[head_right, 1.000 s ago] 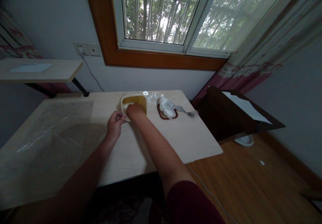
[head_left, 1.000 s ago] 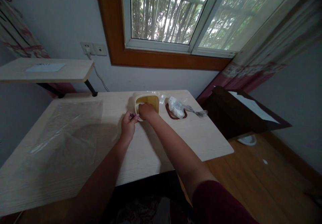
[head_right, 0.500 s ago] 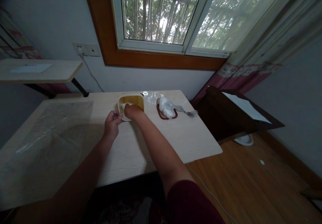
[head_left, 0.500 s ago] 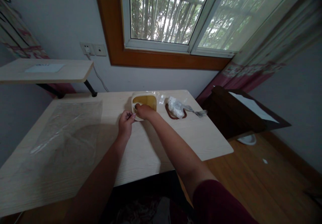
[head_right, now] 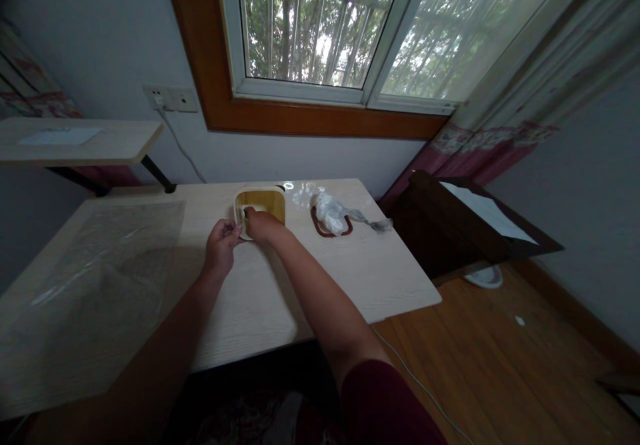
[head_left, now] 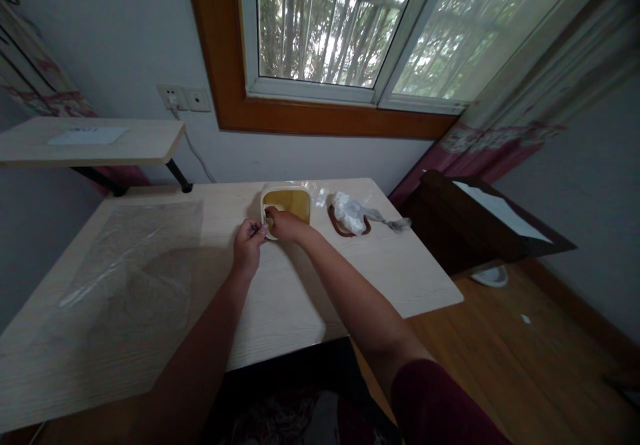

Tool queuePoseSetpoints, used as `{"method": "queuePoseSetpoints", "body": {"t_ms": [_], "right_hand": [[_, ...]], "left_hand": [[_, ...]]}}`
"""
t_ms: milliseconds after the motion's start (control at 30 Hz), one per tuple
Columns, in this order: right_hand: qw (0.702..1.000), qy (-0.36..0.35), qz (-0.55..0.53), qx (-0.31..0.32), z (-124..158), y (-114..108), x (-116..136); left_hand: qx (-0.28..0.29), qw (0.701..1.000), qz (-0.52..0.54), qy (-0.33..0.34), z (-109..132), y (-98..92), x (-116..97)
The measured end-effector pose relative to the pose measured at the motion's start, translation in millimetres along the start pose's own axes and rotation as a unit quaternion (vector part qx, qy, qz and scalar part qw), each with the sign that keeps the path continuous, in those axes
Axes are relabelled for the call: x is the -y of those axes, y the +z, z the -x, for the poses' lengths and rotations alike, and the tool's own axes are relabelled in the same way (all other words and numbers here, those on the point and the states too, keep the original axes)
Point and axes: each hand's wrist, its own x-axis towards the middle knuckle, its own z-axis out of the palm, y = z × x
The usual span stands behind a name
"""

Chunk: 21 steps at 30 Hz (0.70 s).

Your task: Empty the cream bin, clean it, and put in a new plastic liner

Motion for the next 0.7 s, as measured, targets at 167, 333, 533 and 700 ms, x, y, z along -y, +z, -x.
{"method": "queuePoseSetpoints", "body": {"t_ms": [167, 333, 533, 700], "right_hand": [[0.999, -0.019, 0.038, -0.013, 26.2, -7.2, 12.2], [0.998, -0.044, 0.054, -0.002, 48.1, -20.1, 20.6], [0.997, -0.04, 0.062, 0.009, 50.5, -23.5, 24.1], [0.996, -0.005, 0.09, 0.027, 37.3, -19.7, 27.3]], "left_hand": [[-0.011, 1.0, -0.014, -0.007, -0.7, -2.0, -4.8], [-0.016, 1.0, -0.011, -0.009, -2.3, -5.6, -4.9], [-0.019, 1.0, -0.004, -0.017, -2.7, -6.9, -5.1], [-0.017, 1.0, -0.006, -0.024, -1.9, -4.7, -8.2]]}}
